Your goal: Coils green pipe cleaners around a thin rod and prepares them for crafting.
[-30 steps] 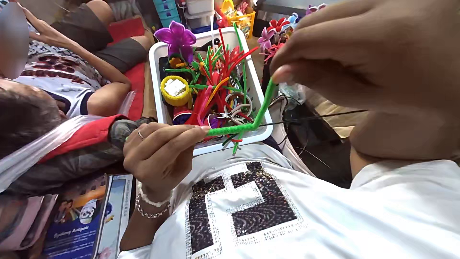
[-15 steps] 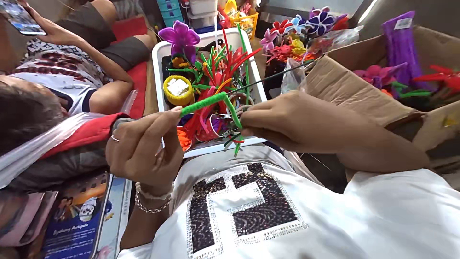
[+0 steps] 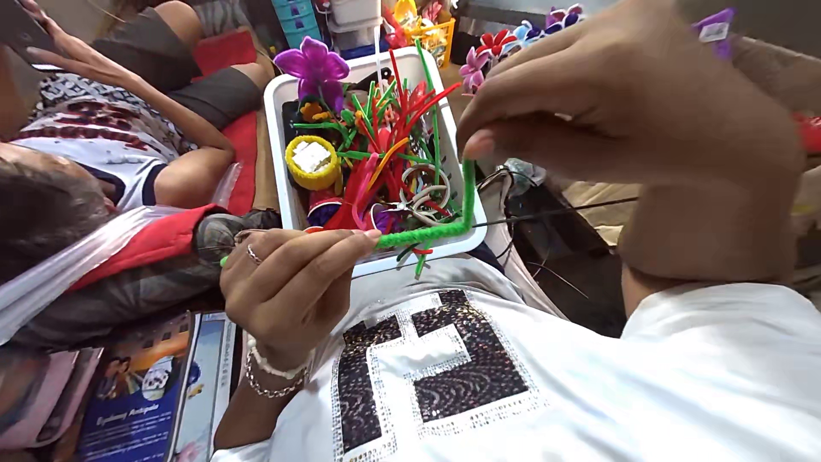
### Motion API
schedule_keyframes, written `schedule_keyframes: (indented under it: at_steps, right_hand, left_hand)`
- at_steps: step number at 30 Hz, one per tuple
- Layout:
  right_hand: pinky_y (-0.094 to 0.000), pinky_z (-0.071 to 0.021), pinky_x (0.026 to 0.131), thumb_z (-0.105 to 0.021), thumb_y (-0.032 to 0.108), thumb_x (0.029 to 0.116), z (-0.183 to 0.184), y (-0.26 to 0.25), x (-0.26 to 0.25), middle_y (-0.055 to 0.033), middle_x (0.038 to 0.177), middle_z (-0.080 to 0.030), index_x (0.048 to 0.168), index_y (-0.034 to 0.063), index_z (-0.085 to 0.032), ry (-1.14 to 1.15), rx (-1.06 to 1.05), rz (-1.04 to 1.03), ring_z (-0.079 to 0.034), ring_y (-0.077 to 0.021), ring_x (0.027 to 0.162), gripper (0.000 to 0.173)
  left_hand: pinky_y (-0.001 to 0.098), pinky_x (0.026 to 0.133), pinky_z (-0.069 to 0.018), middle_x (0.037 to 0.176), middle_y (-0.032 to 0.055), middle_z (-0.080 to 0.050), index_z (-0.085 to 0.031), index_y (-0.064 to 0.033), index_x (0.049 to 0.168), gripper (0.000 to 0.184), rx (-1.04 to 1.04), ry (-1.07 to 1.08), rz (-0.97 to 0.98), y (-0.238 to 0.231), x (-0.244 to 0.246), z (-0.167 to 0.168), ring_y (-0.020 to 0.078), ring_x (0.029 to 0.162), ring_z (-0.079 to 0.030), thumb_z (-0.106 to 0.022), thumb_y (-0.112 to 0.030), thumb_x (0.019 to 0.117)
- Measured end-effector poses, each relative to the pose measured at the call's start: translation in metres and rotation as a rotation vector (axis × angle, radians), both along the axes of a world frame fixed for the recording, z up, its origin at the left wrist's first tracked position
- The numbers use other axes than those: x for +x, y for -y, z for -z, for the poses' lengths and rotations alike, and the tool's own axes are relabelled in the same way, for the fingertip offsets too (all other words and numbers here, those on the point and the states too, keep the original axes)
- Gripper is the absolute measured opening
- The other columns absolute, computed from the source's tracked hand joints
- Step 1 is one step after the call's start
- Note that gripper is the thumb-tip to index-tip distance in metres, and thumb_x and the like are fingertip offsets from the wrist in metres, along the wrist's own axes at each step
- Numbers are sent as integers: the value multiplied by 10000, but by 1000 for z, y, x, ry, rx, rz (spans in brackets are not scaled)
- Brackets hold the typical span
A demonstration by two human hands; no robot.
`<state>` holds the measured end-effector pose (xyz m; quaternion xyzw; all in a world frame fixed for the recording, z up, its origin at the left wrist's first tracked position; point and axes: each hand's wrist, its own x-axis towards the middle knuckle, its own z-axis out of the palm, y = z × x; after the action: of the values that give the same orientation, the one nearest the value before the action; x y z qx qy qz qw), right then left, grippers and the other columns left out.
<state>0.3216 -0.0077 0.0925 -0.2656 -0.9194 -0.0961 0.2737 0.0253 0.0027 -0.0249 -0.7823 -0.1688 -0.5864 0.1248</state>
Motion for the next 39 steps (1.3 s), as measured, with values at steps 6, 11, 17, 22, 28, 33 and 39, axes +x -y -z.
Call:
schedule_keyframes:
  at_steps: [6,11,17,22,28,33,39]
  right_hand:
    - [-247,-484,575,-498,231,1059,44,-23,-12,54,739,-619,967,118,-711,20,-276,-89,-568,-34,633,258]
    - [-264,-499,566,-483,234,1051,65,1,-24,63,714,-589,986,138,-685,74,-289,-50,-580,-54,625,233]
    - [-237,-392,480,-483,257,1062,44,36,-25,60,665,-555,934,122,-696,79,-47,-23,-543,-59,571,282]
    - [-315,-410,499,-494,256,1055,11,48,-12,5,735,-610,1001,114,-710,64,142,126,-580,-128,614,264]
    - [-176,-456,583,-479,243,1076,3,5,-1,51,761,-631,999,85,-721,-41,-46,-26,-548,22,647,299]
    - [-160,-452,541,-494,211,1073,39,-27,-12,58,697,-596,921,60,-697,-96,-328,-188,-529,27,592,296]
    - [-161,-530,592,-411,123,1100,97,-19,-41,13,721,-626,928,-8,-630,-320,-793,-420,-598,0,626,308]
  left_hand:
    - [261,777,-507,946,-8,-725,-767,-130,1004,78,-21,74,-49,-1,-1,1,95,883,-659,-717,-109,947]
    - [313,771,-518,949,84,-724,-773,-67,1038,114,63,66,-280,-6,-10,-3,169,874,-673,-701,-71,950]
    - [351,717,-477,904,87,-744,-785,-90,1017,113,131,-1,-358,-6,-8,-4,205,798,-665,-695,-96,950]
    - [326,746,-476,911,51,-733,-776,-116,1017,107,111,-43,-233,-3,-11,-6,180,825,-652,-702,-90,944]
    - [257,781,-503,932,-21,-711,-759,-139,993,62,-14,6,9,0,-14,-7,96,891,-650,-710,-121,959]
    - [231,804,-529,964,-35,-698,-753,-133,1026,82,-37,59,0,-2,-15,-6,70,926,-655,-698,-120,967]
    - [244,784,-522,946,46,-708,-763,-65,1008,85,-40,75,-140,-9,-12,-5,109,893,-657,-708,-75,944]
